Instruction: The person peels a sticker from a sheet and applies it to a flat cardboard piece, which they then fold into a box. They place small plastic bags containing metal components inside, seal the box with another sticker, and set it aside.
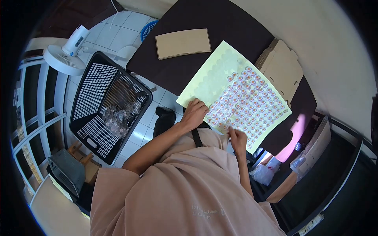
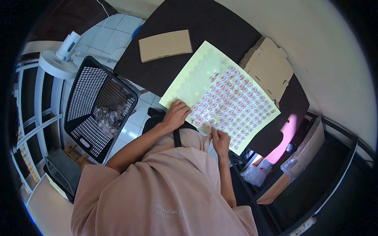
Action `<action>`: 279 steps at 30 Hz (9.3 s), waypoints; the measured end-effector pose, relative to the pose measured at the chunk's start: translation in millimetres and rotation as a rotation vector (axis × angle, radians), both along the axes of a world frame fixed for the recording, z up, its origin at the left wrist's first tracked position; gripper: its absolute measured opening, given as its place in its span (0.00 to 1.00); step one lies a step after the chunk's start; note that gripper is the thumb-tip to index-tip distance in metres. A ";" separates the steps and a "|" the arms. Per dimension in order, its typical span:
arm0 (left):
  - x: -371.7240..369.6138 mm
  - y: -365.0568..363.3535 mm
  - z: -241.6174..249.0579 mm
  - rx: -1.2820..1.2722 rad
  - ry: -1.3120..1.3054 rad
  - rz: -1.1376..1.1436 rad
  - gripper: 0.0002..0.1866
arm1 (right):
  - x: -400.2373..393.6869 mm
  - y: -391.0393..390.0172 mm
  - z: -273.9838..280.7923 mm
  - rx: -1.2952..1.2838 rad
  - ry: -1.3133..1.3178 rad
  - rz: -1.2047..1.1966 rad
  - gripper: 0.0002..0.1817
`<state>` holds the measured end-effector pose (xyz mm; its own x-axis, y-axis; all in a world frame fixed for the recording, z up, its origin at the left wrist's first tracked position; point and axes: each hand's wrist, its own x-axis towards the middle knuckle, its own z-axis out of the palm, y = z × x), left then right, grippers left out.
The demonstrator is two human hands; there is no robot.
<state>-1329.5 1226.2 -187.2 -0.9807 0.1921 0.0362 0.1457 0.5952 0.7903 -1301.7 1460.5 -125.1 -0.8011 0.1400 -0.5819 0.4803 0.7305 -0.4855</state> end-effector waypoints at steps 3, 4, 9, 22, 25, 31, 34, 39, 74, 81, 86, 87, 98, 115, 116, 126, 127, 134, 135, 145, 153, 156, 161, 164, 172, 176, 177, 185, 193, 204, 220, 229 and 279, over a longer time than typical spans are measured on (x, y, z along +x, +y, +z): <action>2.5 -0.5 0.9 0.033 -0.017 0.010 0.04 | -44.9 -33.7 2.0 -0.066 0.360 0.059 0.13; 2.3 -0.9 0.2 0.054 -0.020 0.014 0.04 | -60.7 -45.6 -1.7 -0.118 0.450 0.072 0.11; 1.2 -6.1 0.5 0.087 -0.029 -0.021 0.06 | -114.5 -99.9 -24.9 -0.187 0.672 0.506 0.08; 16.5 -33.1 10.6 0.615 -0.297 0.271 0.06 | -137.2 -92.7 -40.3 -0.240 0.617 0.724 0.08; 14.5 -39.9 20.7 1.049 -0.415 0.693 0.07 | -139.7 -111.0 1.5 -0.358 0.546 0.575 0.08; -18.4 -31.9 55.2 1.407 -0.351 0.904 0.11 | -138.3 -156.1 30.4 -0.773 0.225 0.244 0.05; -30.3 -34.6 59.8 1.490 -0.336 0.925 0.12 | -154.8 -166.7 26.3 -0.773 0.178 0.248 0.06; -57.6 -52.6 45.8 1.263 -0.371 0.980 0.11 | -203.3 -189.7 13.5 -0.648 0.467 0.528 0.03; -138.2 -120.3 12.3 -0.420 0.023 0.453 0.16 | -305.2 -254.1 -54.3 -0.203 0.604 0.801 0.06; -137.1 -121.9 12.9 -0.379 0.051 0.460 0.15 | -299.9 -256.0 -41.3 -0.104 0.520 0.643 0.11; -136.9 -123.4 12.5 -0.382 0.057 0.458 0.16 | -290.4 -258.5 -40.3 -0.007 0.620 0.595 0.20; -136.7 -123.4 12.5 -0.395 0.052 0.456 0.16 | -290.3 -258.4 -39.1 -0.006 0.617 0.592 0.20; -133.2 -133.6 19.7 -0.331 0.019 0.376 0.18 | -320.7 -244.8 -78.2 -0.089 0.480 0.647 0.11; -136.7 -125.2 33.9 -0.429 -0.132 0.320 0.28 | -325.3 -215.3 -61.2 -0.142 0.569 0.763 0.17; -138.2 -126.3 33.3 -0.428 -0.129 0.320 0.28 | -318.6 -209.9 -50.4 -0.062 0.674 0.804 0.20; -137.8 -135.3 34.7 -0.332 -0.138 0.280 0.24 | -305.7 -203.2 -23.3 0.193 0.555 1.175 0.38; -135.6 -139.4 35.6 -0.307 -0.130 0.262 0.23 | -310.3 -202.6 -21.7 0.117 0.509 1.202 0.38; -58.6 -173.3 66.7 0.080 0.112 0.663 0.20 | -384.0 -187.8 -32.0 -0.023 0.733 1.030 0.37; -33.0 -177.6 60.8 0.150 0.057 0.690 0.20 | -401.0 -186.5 -28.4 0.006 0.720 0.971 0.38; 147.0 -142.0 49.2 0.425 -0.269 1.151 0.16 | -530.2 -200.6 -65.0 0.532 0.608 0.897 0.38; 175.5 -130.8 51.9 0.398 -0.305 1.243 0.17 | -526.8 -200.7 -77.9 0.484 0.589 0.751 0.39; 170.5 -127.8 40.4 0.448 -0.332 1.227 0.16 | -530.0 -180.7 -78.0 0.400 0.806 0.819 0.36; 119.2 -109.5 30.9 0.586 -0.458 1.024 0.12 | -420.3 -96.6 -5.6 -0.139 0.817 0.284 0.22; 83.0 -94.5 14.0 0.535 -0.645 0.761 0.20 | -370.0 24.2 -3.6 0.140 0.788 0.010 0.22; 12.0 -64.2 -7.6 0.929 -0.962 0.737 0.22 | -255.0 197.1 -35.2 0.846 0.411 -0.363 0.46; 14.3 -62.0 -4.0 1.011 -0.924 0.757 0.14 | -260.2 249.0 -60.8 0.138 0.161 -0.640 0.39; 17.2 -60.3 -2.5 1.040 -0.910 0.763 0.13 | -258.7 243.8 -52.7 0.092 0.148 -0.728 0.35; 45.3 -53.1 2.7 1.083 -1.020 0.674 0.16 | -263.6 208.5 -30.7 0.549 0.389 -0.616 0.18; 46.4 -38.0 -12.2 1.067 -1.146 0.412 0.20 | -271.1 186.6 -12.3 0.631 0.374 -0.596 0.16; 39.8 -52.9 -22.7 0.793 -1.084 0.340 0.26 | -288.4 213.3 -22.6 0.724 0.424 -0.450 0.15; 48.1 -61.9 -20.9 0.728 -1.007 0.390 0.21 | -282.3 259.0 -58.8 0.069 0.314 -0.583 0.19; 46.8 -63.4 -19.0 0.756 -1.008 0.414 0.23 | -280.1 270.2 -63.2 -0.224 0.161 -0.740 0.16; -50.7 -94.0 69.4 0.630 -0.372 0.483 0.15 | -321.1 21.5 190.5 -0.424 1.065 -0.029 0.08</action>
